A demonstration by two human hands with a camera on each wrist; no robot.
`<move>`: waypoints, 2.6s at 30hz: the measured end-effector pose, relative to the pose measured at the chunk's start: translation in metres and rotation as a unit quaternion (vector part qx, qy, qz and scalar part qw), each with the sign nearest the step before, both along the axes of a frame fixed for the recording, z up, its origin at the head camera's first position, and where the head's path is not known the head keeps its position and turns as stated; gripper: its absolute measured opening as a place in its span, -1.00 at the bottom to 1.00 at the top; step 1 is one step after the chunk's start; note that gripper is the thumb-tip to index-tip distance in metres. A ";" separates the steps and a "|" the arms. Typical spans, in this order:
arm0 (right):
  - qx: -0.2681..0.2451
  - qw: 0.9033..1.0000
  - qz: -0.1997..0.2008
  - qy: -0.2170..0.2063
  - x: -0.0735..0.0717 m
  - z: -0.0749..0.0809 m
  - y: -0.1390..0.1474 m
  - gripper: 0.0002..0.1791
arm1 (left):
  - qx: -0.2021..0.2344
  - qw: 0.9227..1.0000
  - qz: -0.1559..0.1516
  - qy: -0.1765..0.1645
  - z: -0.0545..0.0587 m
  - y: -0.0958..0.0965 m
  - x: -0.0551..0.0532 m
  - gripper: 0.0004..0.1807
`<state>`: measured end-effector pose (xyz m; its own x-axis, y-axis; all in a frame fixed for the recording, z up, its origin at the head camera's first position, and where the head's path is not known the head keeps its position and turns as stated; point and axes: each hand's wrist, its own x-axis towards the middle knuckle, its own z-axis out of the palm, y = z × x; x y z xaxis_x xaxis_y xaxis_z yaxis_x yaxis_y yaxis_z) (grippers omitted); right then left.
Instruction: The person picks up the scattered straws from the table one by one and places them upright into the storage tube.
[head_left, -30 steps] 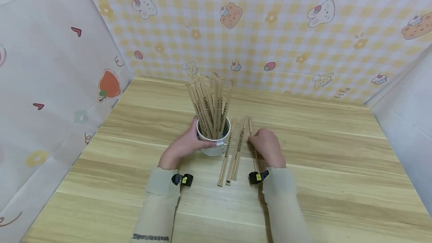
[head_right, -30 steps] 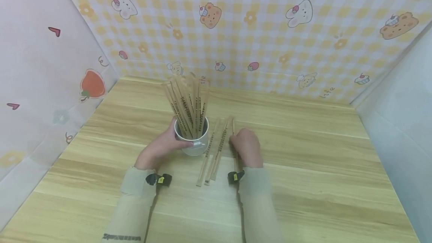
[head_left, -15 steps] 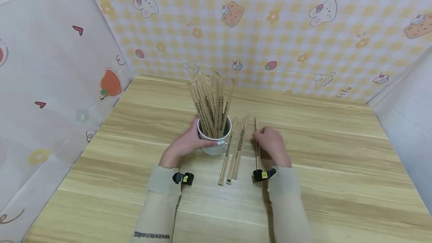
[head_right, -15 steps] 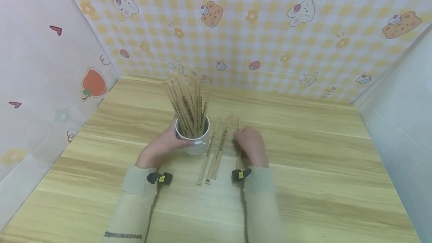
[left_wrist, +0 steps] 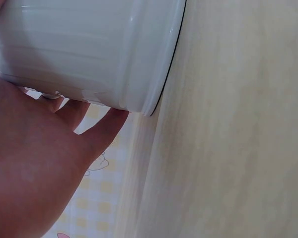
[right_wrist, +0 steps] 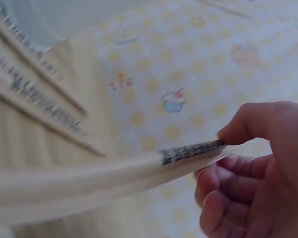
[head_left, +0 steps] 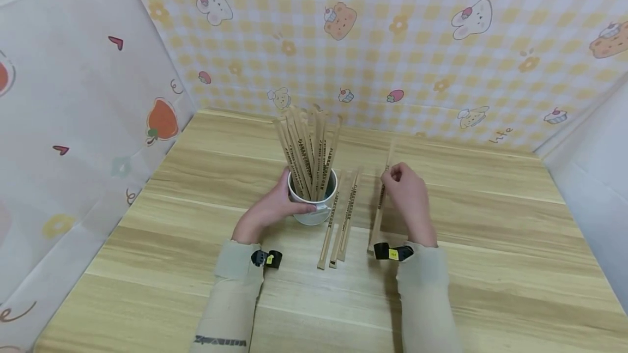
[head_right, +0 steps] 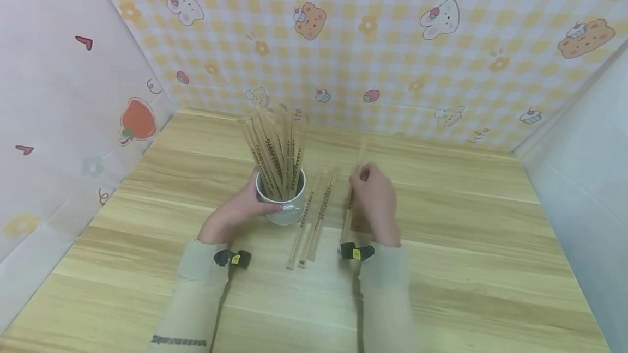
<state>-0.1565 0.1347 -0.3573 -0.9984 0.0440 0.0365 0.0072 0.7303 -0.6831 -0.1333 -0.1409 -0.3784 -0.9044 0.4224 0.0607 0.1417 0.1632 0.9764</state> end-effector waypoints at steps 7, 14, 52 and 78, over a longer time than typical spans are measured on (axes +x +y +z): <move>-0.089 0.989 -0.037 0.109 0.008 0.024 -0.007 -0.74 | 0.006 1.000 0.001 0.001 0.001 0.000 0.000 0.14; -0.214 0.953 -0.030 0.210 0.015 0.044 -0.013 -0.71 | 0.006 1.000 -0.002 -0.002 0.001 0.000 0.000 0.14; -0.279 0.904 0.044 0.320 0.011 0.050 -0.066 -0.70 | -0.007 1.000 -0.003 -0.018 0.003 -0.001 0.001 0.11; -0.107 0.954 0.085 0.268 -0.006 0.014 -0.086 -0.68 | -0.005 1.000 -0.001 -0.027 0.004 0.000 0.001 0.14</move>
